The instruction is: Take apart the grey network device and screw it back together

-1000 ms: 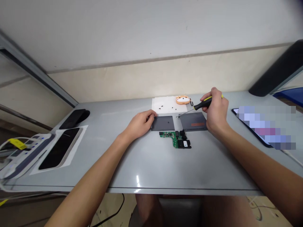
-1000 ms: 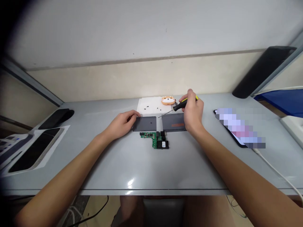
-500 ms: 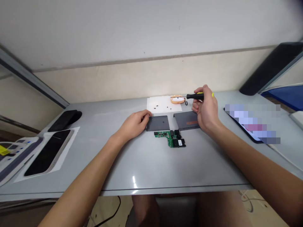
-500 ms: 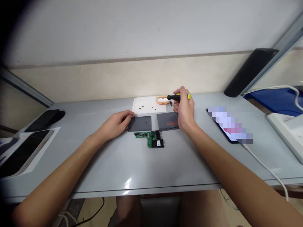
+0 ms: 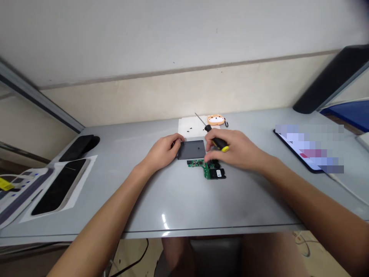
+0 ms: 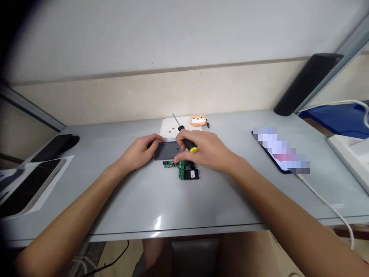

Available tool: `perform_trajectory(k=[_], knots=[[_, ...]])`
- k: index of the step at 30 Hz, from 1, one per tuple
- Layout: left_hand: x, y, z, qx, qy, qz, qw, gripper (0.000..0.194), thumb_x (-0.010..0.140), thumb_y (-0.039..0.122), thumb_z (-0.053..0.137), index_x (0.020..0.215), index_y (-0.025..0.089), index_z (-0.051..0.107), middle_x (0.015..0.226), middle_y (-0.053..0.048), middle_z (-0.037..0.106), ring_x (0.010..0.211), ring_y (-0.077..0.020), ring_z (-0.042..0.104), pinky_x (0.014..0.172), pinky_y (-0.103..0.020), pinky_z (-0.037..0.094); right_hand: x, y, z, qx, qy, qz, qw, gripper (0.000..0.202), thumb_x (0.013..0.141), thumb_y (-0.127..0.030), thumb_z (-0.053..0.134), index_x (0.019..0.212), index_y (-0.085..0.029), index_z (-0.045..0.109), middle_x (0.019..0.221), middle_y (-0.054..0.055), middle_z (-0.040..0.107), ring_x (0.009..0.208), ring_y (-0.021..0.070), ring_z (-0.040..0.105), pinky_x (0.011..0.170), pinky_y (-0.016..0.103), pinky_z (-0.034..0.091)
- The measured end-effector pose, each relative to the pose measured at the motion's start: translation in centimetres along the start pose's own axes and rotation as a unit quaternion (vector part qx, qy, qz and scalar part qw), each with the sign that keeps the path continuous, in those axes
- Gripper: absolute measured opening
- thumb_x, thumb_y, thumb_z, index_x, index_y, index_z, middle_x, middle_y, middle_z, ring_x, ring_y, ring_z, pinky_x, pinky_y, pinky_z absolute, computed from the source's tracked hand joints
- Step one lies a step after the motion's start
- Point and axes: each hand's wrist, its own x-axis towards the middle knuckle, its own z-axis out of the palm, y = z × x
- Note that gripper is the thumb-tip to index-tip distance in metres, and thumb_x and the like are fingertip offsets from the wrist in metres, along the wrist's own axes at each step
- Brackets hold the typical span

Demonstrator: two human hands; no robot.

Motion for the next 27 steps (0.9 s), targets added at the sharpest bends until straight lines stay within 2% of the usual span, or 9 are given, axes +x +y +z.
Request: perform_trajectory(k=[2,4,8,12,17,21,24,27], knots=[[0.0,-0.1,0.0,0.001,0.002,0.002,1.0,0.039,0.102,0.035,0.038,0.112,0.019,0.072,0.094,-0.005,0.076,0.08,-0.0224,0.067,0.079,-0.032,0.052,0.1,-0.3,0.0,-0.072,-0.062,0.016,0.995,0.041,0.072,-0.043,0.092,0.094,-0.027,0.061,0.093,-0.001,0.069,0.083,0.02,0.059,0.068,0.032,0.039],[0.1,0.0,0.0,0.003,0.003,-0.001,1.0,0.04,0.102,0.035,0.038,0.112,0.019,0.072,0.094,-0.005,0.076,0.08,-0.0227,0.067,0.079,-0.032,0.053,0.1,-0.3,-0.2,-0.105,-0.099,0.027,0.989,0.053,0.065,-0.045,0.096,0.099,-0.028,0.059,0.096,0.0,0.068,0.087,0.0223,0.057,0.069,0.032,0.038],[0.0,0.3,-0.1,0.01,-0.001,-0.01,1.0,0.041,0.102,0.034,0.036,0.113,0.019,0.073,0.091,-0.005,0.076,0.078,-0.0226,0.067,0.079,-0.033,0.053,0.0,0.2,-0.7,-0.108,-0.136,0.058,0.983,0.058,0.066,-0.051,0.093,0.104,-0.029,0.054,0.097,0.002,0.067,0.092,0.0259,0.056,0.07,0.034,0.039],[0.0,0.3,-0.1,0.008,-0.005,-0.013,1.0,0.041,0.102,0.033,0.036,0.113,0.019,0.073,0.089,-0.005,0.075,0.077,-0.0223,0.066,0.077,-0.032,0.052,-0.1,1.0,-1.2,-0.121,-0.126,0.061,0.983,0.056,0.07,-0.056,0.089,0.102,-0.028,0.053,0.1,0.004,0.066,0.1,0.0294,0.055,0.074,0.035,0.039],[0.0,0.3,0.0,0.007,0.001,-0.013,1.0,0.04,0.103,0.034,0.036,0.115,0.019,0.071,0.087,-0.004,0.073,0.073,-0.0212,0.064,0.074,-0.032,0.05,-0.3,0.5,-1.0,-0.093,-0.146,0.059,0.983,0.06,0.065,-0.056,0.091,0.103,-0.029,0.054,0.106,0.005,0.065,0.108,0.0307,0.054,0.078,0.035,0.041],[0.0,0.6,0.0,0.009,0.005,-0.029,1.0,0.045,0.105,0.038,0.035,0.137,0.019,0.06,0.074,-0.001,0.066,0.065,-0.021,0.059,0.065,-0.031,0.045,-0.4,-0.4,-0.5,-0.072,-0.176,0.045,0.981,0.061,0.061,-0.051,0.094,0.101,-0.029,0.054,0.1,0.003,0.064,0.108,0.03,0.054,0.079,0.034,0.041],[-0.1,0.7,0.0,0.012,0.008,-0.029,0.999,0.049,0.106,0.036,0.032,0.149,0.019,0.049,0.078,-0.001,0.065,0.066,-0.0214,0.058,0.065,-0.031,0.043,-0.5,-0.6,-0.5,-0.071,-0.201,0.049,0.976,0.061,0.063,-0.05,0.093,0.104,-0.029,0.054,0.099,0.003,0.064,0.107,0.03,0.054,0.079,0.034,0.041],[-0.1,0.5,0.1,0.01,0.001,-0.03,1.0,0.052,0.106,0.032,0.028,0.154,0.019,0.042,0.079,-0.001,0.065,0.068,-0.0216,0.059,0.067,-0.032,0.044,-0.6,-0.4,-0.7,-0.082,-0.194,0.052,0.976,0.055,0.067,-0.05,0.089,0.104,-0.028,0.054,0.104,0.005,0.064,0.105,0.0292,0.054,0.079,0.036,0.043]])
